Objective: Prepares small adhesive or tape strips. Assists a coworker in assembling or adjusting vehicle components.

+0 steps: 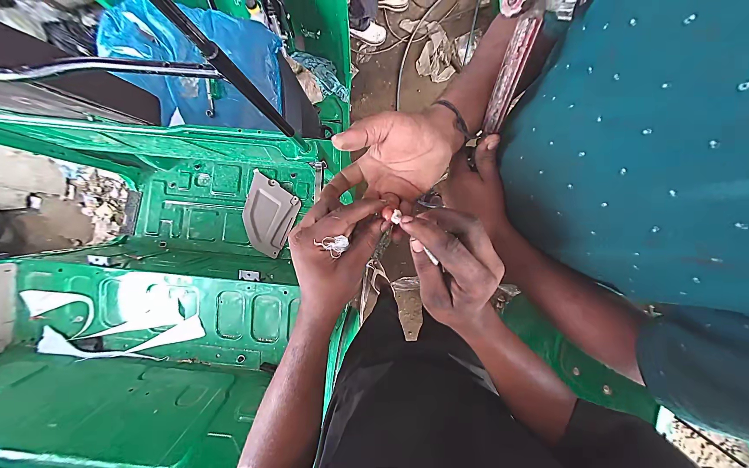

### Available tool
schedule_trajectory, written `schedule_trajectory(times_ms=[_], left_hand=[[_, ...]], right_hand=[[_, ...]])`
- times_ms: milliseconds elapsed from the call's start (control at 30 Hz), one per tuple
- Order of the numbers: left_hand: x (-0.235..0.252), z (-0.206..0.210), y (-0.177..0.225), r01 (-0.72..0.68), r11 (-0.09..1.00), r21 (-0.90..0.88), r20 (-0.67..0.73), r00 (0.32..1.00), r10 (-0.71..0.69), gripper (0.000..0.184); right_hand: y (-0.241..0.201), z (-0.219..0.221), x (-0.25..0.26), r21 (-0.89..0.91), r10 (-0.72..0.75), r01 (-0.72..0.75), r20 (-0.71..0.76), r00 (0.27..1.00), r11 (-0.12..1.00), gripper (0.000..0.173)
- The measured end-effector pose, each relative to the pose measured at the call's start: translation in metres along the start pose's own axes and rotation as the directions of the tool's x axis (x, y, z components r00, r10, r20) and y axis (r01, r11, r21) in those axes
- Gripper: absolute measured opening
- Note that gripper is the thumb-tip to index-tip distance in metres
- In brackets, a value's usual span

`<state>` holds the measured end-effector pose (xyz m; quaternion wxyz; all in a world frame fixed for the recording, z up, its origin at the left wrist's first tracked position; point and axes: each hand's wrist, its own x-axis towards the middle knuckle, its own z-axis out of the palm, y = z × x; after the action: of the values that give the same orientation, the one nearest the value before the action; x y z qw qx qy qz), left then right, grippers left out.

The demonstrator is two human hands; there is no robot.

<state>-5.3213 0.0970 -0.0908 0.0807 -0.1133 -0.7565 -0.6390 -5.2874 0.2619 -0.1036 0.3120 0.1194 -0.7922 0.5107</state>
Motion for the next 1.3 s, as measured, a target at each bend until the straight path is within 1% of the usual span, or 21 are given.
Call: schedule_trajectory(times_ms=[167, 267, 467, 600, 700, 900, 1067, 1167, 1300], left_hand=[[-0.001, 0.001, 0.0, -0.005, 1.0, 0.023, -0.001, 1.0, 0.005, 0.027], [-0.001, 0.002, 0.0, -0.009, 1.0, 0.024, -0.004, 1.0, 0.009, 0.029], [-0.001, 0.003, 0.002, 0.013, 1.0, 0.012, 0.0, 1.0, -0.013, 0.025], [-0.001, 0.005, 0.002, 0.019, 1.0, -0.011, 0.0, 1.0, -0.019, 0.026], [-0.001, 0.004, 0.003, 0.009, 1.0, 0.022, 0.007, 1.0, -0.009, 0.024], [0.001, 0.004, 0.003, -0.014, 0.997, 0.077, 0.003, 1.0, 0.014, 0.023], [0.0, 0.004, 0.002, -0.009, 0.999, 0.045, 0.006, 1.0, 0.009, 0.025], [-0.001, 0.003, 0.001, -0.004, 1.0, 0.028, 0.012, 1.0, 0.003, 0.025], [0.0, 0.003, 0.0, -0.007, 1.0, 0.001, 0.01, 1.0, 0.007, 0.026]], right_hand=[[0.0, 0.0, 0.0, 0.062, 0.061, -0.059, -0.022, 0.998, 0.996, 0.022], [0.001, 0.003, 0.001, 0.116, 0.095, -0.094, -0.005, 0.995, 0.989, 0.023], [0.0, 0.005, -0.007, 0.193, 0.159, -0.152, -0.019, 0.987, 0.969, 0.022], [-0.002, 0.005, -0.009, 0.171, 0.129, -0.12, -0.045, 0.991, 0.978, 0.022], [-0.003, 0.005, -0.009, 0.133, 0.091, -0.08, -0.074, 0.993, 0.988, 0.02], [0.001, 0.006, -0.012, 0.061, 0.032, -0.027, -0.076, 0.997, 0.998, 0.021], [0.0, 0.006, -0.01, 0.065, 0.046, -0.041, -0.077, 0.996, 0.997, 0.021], [-0.001, 0.005, -0.004, 0.102, 0.086, -0.077, -0.091, 0.992, 0.992, 0.021], [0.001, 0.006, 0.0, 0.126, 0.11, -0.104, -0.04, 0.993, 0.987, 0.021]])
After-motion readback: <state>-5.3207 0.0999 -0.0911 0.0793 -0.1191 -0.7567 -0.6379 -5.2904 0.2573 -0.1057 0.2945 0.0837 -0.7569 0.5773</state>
